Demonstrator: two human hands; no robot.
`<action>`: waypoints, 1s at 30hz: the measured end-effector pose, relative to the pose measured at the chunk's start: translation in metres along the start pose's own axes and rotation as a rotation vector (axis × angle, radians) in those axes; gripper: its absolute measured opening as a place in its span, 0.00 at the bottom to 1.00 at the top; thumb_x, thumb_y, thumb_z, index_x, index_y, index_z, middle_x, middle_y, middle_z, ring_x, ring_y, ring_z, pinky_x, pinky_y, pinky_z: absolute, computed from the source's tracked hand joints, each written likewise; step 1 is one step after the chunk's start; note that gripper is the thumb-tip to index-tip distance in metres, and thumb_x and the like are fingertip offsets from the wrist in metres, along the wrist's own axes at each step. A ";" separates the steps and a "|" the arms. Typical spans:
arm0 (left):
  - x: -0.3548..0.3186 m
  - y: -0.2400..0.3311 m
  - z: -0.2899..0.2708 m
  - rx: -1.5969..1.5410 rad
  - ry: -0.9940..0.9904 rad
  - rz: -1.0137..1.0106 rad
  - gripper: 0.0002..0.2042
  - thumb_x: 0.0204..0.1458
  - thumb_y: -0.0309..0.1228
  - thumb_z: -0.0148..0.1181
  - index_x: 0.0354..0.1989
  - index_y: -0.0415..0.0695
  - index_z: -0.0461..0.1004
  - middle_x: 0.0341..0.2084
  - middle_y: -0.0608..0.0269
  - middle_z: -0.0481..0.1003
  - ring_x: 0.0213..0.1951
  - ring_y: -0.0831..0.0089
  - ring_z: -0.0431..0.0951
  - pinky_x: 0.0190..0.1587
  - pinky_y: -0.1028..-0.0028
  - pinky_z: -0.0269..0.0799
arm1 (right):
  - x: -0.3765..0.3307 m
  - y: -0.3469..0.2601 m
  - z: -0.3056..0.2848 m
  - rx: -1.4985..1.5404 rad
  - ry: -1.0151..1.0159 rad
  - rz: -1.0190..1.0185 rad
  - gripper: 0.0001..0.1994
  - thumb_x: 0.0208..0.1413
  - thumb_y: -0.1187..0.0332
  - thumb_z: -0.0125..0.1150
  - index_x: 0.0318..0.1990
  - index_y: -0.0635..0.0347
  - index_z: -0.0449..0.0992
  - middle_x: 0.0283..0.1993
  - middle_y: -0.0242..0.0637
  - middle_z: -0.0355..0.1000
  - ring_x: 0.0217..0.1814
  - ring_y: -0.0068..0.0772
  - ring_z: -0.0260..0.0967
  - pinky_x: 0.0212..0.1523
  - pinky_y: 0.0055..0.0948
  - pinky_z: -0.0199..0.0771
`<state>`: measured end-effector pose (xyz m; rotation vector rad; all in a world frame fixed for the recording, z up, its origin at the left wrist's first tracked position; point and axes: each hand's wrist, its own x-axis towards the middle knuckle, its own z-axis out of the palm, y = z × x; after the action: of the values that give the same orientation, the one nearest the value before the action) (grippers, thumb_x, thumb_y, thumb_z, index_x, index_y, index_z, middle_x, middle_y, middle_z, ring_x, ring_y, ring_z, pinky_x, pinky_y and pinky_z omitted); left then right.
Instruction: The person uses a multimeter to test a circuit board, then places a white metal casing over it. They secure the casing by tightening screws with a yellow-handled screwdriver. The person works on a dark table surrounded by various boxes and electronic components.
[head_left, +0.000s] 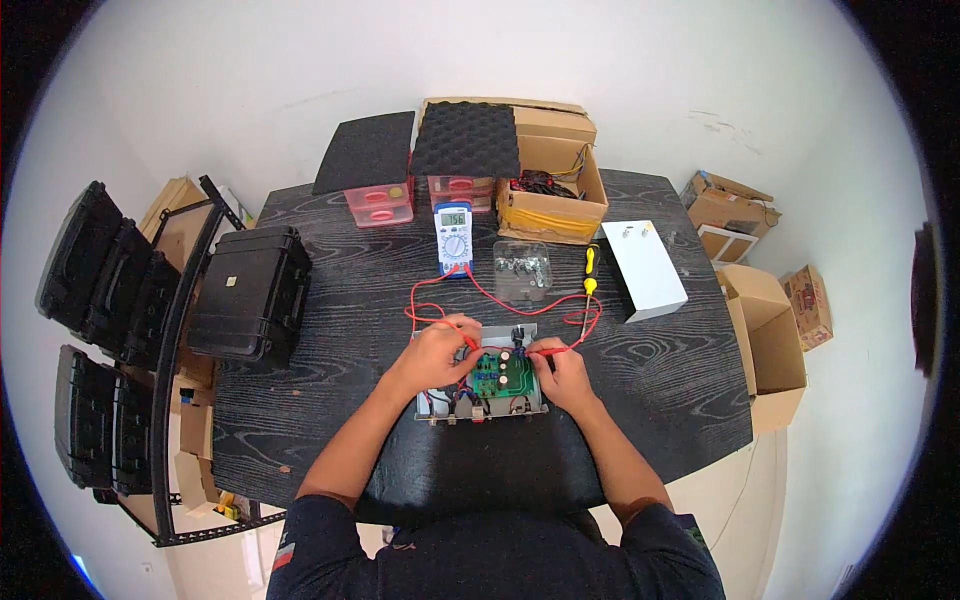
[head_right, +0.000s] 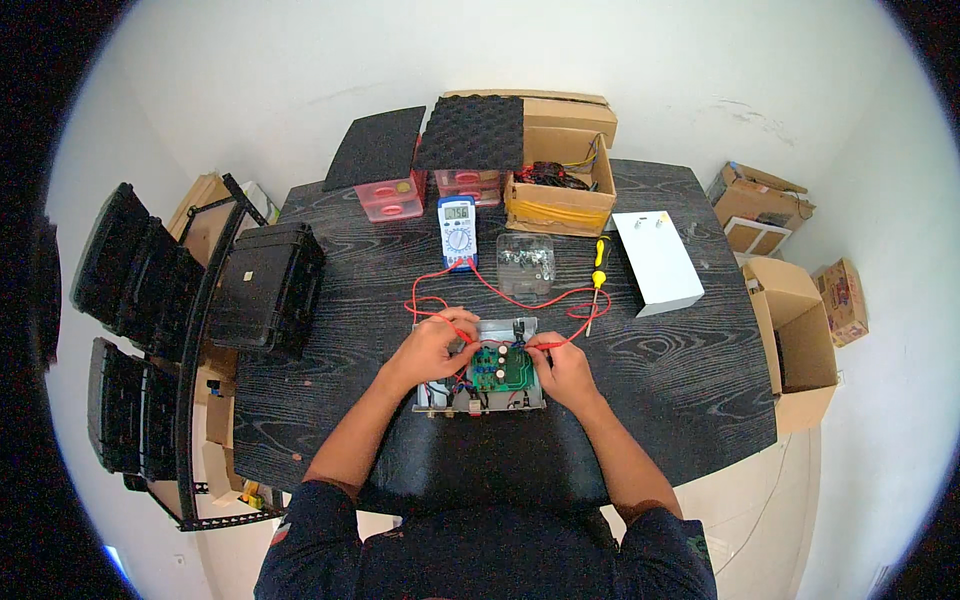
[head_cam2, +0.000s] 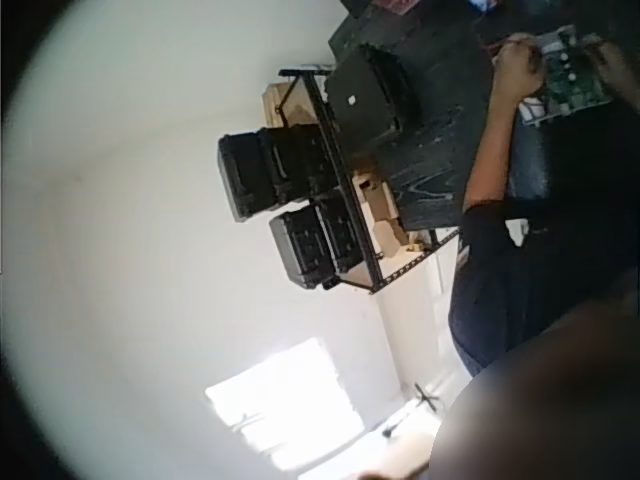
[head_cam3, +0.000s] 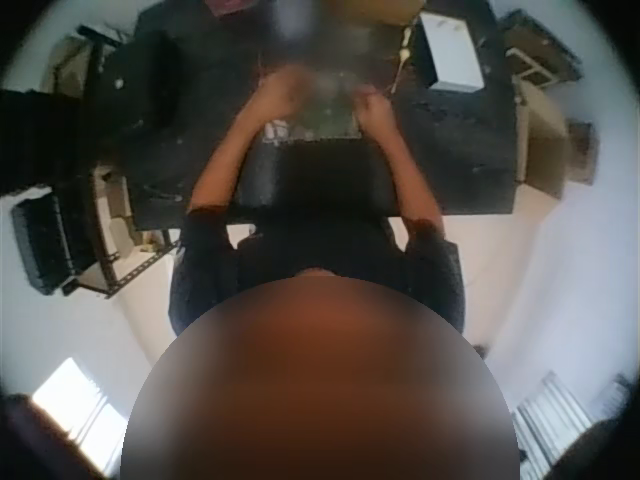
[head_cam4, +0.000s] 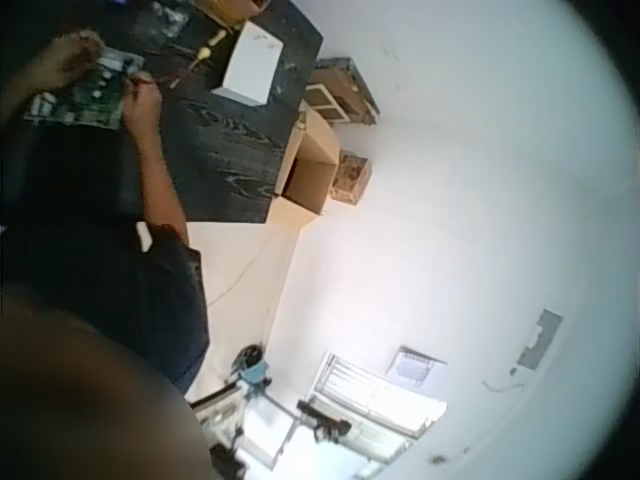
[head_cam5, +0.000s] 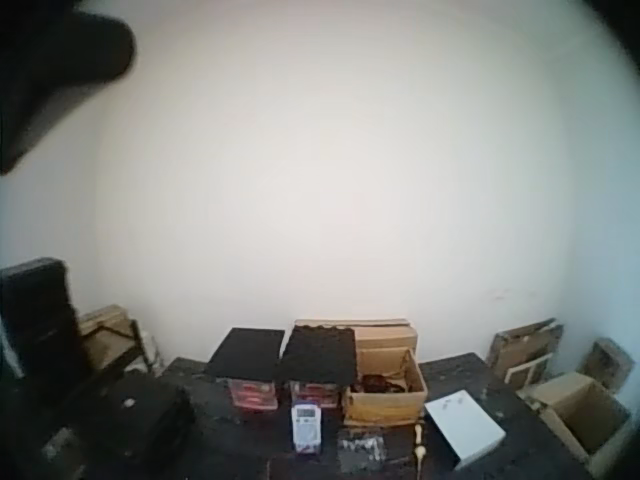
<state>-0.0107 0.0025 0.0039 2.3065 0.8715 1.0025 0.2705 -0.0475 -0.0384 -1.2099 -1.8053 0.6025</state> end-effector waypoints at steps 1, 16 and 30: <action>0.000 0.001 0.000 -0.007 0.001 -0.010 0.08 0.51 0.22 0.74 0.37 0.41 0.81 0.40 0.52 0.85 0.53 0.53 0.85 0.53 0.59 0.82 | 0.000 0.000 0.000 0.006 0.006 0.003 0.05 0.65 0.73 0.67 0.46 0.62 0.81 0.42 0.46 0.82 0.42 0.48 0.83 0.45 0.39 0.82; -0.002 -0.002 -0.006 -0.026 -0.030 -0.039 0.08 0.53 0.23 0.73 0.39 0.42 0.80 0.45 0.49 0.83 0.55 0.51 0.84 0.55 0.57 0.81 | -0.003 0.004 0.001 0.033 0.019 0.014 0.05 0.67 0.73 0.64 0.47 0.63 0.78 0.42 0.49 0.82 0.43 0.53 0.84 0.46 0.41 0.82; 0.000 0.000 -0.006 -0.024 -0.037 -0.021 0.08 0.52 0.23 0.74 0.39 0.41 0.81 0.43 0.50 0.84 0.55 0.51 0.84 0.55 0.57 0.81 | 0.000 0.002 0.001 -0.048 0.004 -0.033 0.05 0.67 0.73 0.63 0.46 0.63 0.79 0.42 0.49 0.81 0.45 0.54 0.82 0.47 0.43 0.81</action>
<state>-0.0150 0.0035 0.0082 2.2843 0.8627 0.9527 0.2711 -0.0466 -0.0405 -1.2100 -1.8424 0.5409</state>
